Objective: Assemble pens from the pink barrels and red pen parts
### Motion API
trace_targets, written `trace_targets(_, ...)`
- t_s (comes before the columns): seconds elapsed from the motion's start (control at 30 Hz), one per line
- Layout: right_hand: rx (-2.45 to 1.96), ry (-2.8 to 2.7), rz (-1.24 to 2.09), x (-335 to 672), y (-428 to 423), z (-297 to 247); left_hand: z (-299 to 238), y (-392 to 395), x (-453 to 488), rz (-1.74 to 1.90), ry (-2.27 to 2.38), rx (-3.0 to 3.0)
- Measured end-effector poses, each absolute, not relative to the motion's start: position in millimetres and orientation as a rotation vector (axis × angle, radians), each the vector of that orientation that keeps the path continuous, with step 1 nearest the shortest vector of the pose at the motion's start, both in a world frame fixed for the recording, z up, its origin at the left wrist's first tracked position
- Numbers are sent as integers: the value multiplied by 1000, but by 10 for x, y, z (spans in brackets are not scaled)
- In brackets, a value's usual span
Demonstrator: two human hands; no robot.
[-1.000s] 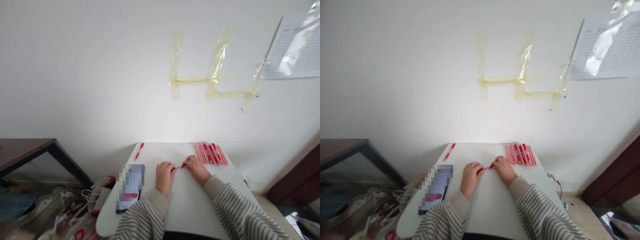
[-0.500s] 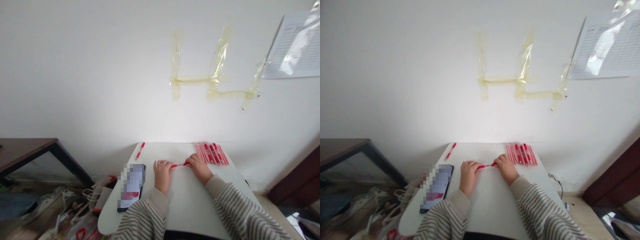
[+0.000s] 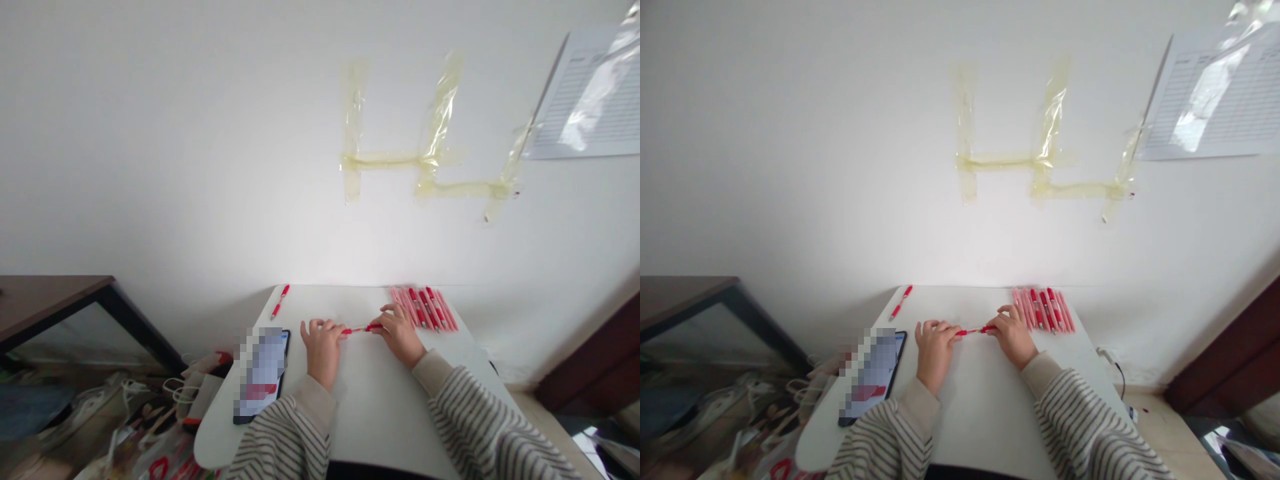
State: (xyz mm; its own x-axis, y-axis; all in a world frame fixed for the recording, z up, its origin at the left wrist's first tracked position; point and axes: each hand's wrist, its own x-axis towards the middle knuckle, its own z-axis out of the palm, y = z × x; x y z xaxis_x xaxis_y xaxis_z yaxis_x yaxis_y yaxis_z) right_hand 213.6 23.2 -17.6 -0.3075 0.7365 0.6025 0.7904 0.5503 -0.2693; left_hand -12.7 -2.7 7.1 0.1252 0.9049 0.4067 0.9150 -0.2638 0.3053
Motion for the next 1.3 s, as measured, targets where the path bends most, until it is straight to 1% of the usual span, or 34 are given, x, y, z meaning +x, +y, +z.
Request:
trace_targets(0.13, -1202, -2062, -76, 2142, 250, -200, 48, -13, -127, -800, -1890, -2351)
trace_targets(0.37, -1242, -2053, -175, 2159, 217, -145, -35, 20, -119, -803, -1947, -2369)
trace_targets(0.57, -1237, -2050, -243, 2204, 221, -119, -30, 1, -99, -901, -1985, -2365)
trace_targets(0.7, -1258, -2088, -227, 2203, 221, -132, 38, -32, -91, -950, -1957, -2324)
trace_targets(0.87, -1308, -2115, -182, 2166, 214, -147, 99, -62, -83, -912, -1930, -2312)
trace_targets(1.3, -1340, -2117, -108, 2200, 239, -197, 55, -30, -89, -944, -1941, -2331)
